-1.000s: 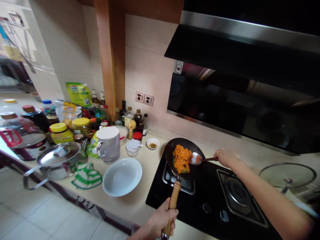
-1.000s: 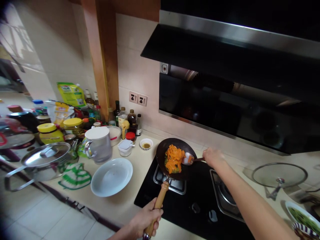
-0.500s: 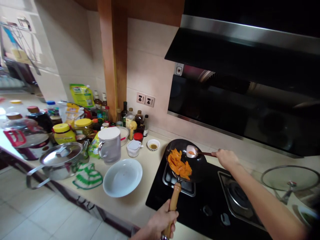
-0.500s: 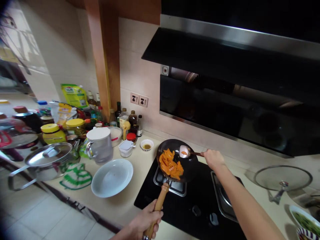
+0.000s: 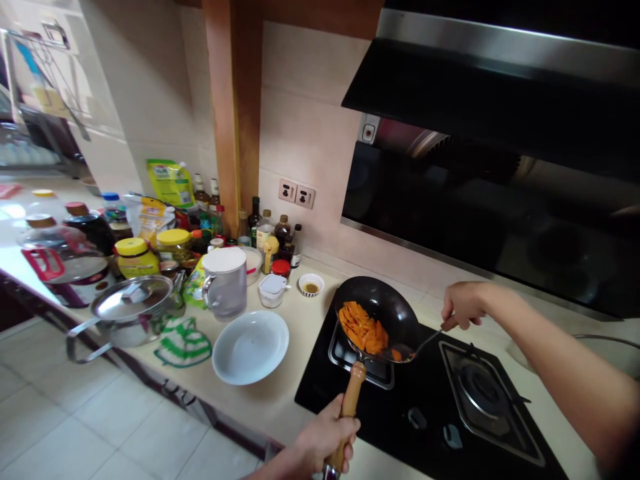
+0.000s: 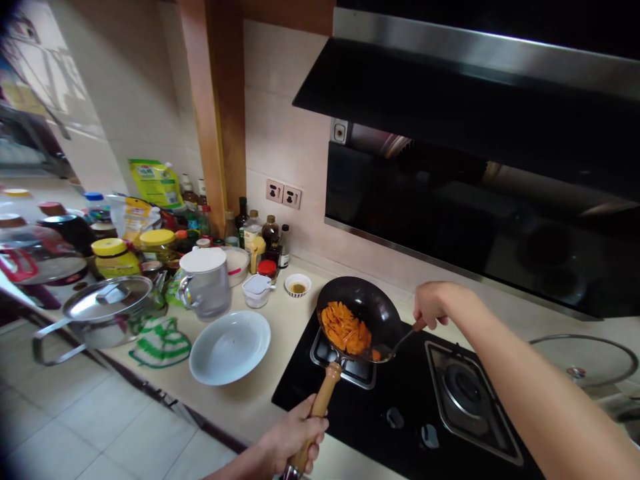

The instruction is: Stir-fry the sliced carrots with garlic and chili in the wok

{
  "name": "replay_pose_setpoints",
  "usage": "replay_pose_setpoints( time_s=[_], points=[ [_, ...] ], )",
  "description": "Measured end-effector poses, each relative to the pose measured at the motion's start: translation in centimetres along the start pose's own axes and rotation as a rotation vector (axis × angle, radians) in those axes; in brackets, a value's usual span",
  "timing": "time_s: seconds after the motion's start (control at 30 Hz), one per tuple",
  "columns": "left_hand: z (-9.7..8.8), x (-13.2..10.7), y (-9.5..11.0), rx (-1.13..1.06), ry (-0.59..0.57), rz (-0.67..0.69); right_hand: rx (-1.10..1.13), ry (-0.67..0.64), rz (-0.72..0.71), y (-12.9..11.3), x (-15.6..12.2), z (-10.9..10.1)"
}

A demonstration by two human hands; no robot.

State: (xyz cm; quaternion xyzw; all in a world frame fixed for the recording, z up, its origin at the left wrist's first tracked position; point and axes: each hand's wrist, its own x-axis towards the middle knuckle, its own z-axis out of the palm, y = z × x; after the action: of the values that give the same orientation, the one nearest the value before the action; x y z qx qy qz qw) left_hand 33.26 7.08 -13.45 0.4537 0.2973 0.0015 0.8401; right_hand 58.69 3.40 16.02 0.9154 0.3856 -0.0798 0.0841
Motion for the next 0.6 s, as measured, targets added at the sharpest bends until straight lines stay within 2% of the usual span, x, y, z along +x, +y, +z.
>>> replay_pose_setpoints(
  time_s=[0.07,0.1,0.2,0.37,0.5,0.6],
  points=[
    [-0.1,0.1,0.0,-0.012,-0.005,-0.013,-0.009,-0.272,0.025,-1.7,-0.3,0.2],
    [-0.1,0.2,0.0,-0.014,-0.004,-0.019,-0.003,-0.352,0.023,-2.4,-0.5,0.4],
    [0.0,0.1,0.0,-0.014,-0.004,-0.021,0.073,-0.337,-0.006,-3.3,-0.9,1.5],
    [0.2,-0.4,0.5,-0.010,0.000,-0.037,0.215,-0.310,0.009,-0.7,-1.6,1.3],
    [0.1,-0.4,0.5,-0.016,-0.015,-0.050,0.163,-0.418,-0.013,-0.3,-2.5,0.5],
    [0.1,-0.2,0.2,-0.017,-0.015,-0.050,0.250,-0.474,-0.134,-1.4,-2.3,2.4]
  ],
)
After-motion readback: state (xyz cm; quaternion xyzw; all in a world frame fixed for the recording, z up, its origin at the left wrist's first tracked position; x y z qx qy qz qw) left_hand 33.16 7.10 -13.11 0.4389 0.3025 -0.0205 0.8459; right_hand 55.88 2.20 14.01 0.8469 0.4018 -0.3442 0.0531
